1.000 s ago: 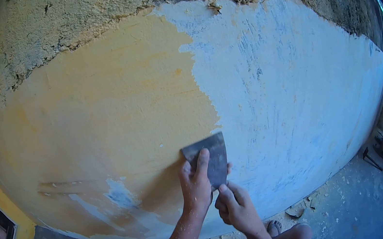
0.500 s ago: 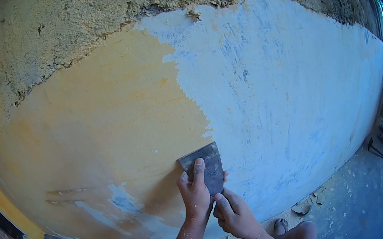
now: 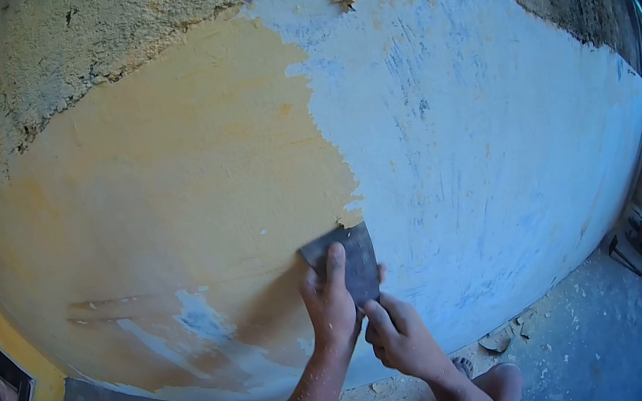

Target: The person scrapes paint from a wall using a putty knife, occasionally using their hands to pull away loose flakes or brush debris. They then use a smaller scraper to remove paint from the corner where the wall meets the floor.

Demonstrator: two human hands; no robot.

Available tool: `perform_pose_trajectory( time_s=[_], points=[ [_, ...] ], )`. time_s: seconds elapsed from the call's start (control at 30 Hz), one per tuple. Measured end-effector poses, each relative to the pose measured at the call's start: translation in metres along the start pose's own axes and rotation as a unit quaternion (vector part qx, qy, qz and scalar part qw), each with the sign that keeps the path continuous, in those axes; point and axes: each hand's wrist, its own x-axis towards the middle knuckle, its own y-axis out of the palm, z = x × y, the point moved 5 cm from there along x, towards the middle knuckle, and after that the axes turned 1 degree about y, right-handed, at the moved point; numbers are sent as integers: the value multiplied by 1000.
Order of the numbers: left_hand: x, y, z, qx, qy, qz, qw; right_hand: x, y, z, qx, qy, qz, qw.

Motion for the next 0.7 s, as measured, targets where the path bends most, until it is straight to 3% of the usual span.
perform_pose_trajectory(
  time_s=[0.17, 0.27, 0.37, 0.43, 0.5, 0.7],
  points=[
    [20, 25, -36, -14, 15, 14, 1000, 11, 0, 49, 27, -37, 21, 999],
    [2, 8, -18, 19, -23, 6, 1000, -5, 5, 15, 14, -28, 13, 999],
    [2, 8, -13, 22, 6, 18, 1000, -6, 2, 13, 59, 21, 31, 998],
    [12, 18, -23, 21, -10, 3, 1000, -1, 6, 33, 77, -20, 20, 997],
    [18, 26, -31, 9, 13, 21, 1000, 1, 3, 43, 106, -3, 49, 993],
    [5, 17, -22, 17, -11, 13, 1000, -4, 2, 26, 69, 17, 36, 997]
  ],
)
